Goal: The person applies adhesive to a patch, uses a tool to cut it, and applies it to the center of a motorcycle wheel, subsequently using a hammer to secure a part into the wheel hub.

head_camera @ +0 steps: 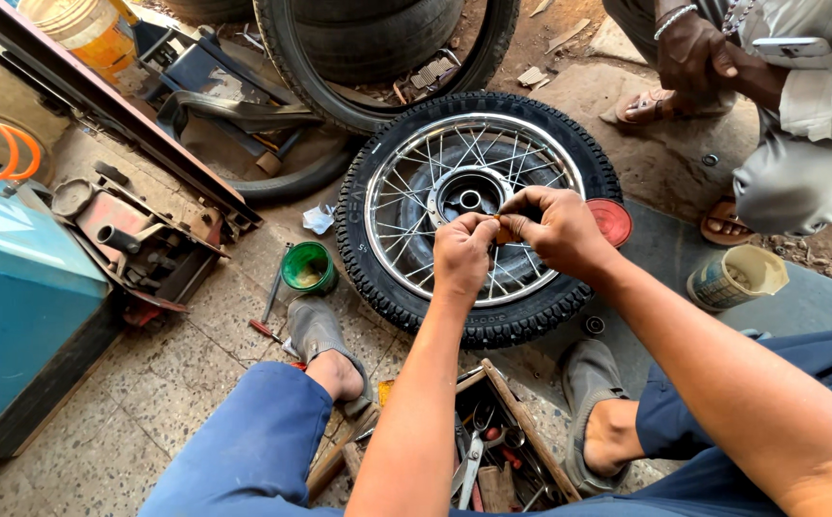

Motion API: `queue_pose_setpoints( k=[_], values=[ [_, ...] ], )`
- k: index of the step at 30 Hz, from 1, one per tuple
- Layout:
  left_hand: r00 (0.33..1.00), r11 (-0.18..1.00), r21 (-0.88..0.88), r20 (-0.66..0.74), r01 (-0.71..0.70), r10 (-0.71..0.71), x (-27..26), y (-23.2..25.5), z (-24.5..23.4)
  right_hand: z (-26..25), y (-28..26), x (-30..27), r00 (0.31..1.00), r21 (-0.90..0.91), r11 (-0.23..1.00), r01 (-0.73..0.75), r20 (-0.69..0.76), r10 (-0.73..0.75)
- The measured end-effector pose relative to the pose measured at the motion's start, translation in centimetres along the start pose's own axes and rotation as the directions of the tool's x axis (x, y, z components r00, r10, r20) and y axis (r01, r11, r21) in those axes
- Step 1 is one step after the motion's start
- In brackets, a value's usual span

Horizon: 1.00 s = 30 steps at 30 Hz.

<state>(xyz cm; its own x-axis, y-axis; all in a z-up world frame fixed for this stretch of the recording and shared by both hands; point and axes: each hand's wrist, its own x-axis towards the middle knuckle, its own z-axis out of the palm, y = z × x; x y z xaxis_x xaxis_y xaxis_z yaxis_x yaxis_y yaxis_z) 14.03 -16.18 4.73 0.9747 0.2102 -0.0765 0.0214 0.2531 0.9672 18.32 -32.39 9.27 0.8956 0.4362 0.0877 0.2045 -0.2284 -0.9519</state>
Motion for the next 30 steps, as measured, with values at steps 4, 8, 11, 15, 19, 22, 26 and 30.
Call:
queue_pose_setpoints(
  k=[4,8,11,15,19,22,26,30],
  values=[
    [0.999,0.996,0.089,0.046,0.018,-0.022,-0.1,0.8,-0.2,0.1,0.1,0.2,1.000,0.005,1.000,-0.001,-0.018,0.001],
    [0.997,0.986,0.153,0.017,-0.071,0.069,-0.5,0.8,-0.1,-0.3,0.0,0.4,0.999,0.057,0.998,0.034,0.002,-0.035],
    [0.997,0.875,0.478,0.044,-0.076,0.062,-0.2,1.9,-0.2,-1.3,-0.7,0.7,0.995,-0.138,0.986,0.089,0.059,-0.082],
    [0.991,0.878,0.461,0.075,-0.132,0.110,-1.4,4.1,0.6,-1.5,-2.2,0.2,0.996,-0.331,0.939,0.093,0.032,-0.087],
    [0.988,0.851,0.509,-0.012,-0.128,0.155,-2.4,5.4,1.7,-0.7,-2.6,-0.3,0.987,-0.338,0.931,0.138,-0.035,-0.159],
    [0.979,0.868,0.475,-0.054,-0.147,0.195,-2.6,5.3,1.9,-0.6,-2.7,-0.1,0.969,-0.303,0.931,0.205,-0.073,-0.237],
    [0.961,0.792,0.581,-0.056,-0.191,0.273,-2.6,4.9,1.9,-0.8,-2.6,0.1,0.990,-0.303,0.946,0.119,-0.031,-0.135],
    [0.940,0.785,0.570,-0.065,-0.242,0.336,-2.7,5.0,1.9,-0.4,-2.1,0.2,0.985,-0.188,0.972,0.139,-0.079,-0.156]
  ],
)
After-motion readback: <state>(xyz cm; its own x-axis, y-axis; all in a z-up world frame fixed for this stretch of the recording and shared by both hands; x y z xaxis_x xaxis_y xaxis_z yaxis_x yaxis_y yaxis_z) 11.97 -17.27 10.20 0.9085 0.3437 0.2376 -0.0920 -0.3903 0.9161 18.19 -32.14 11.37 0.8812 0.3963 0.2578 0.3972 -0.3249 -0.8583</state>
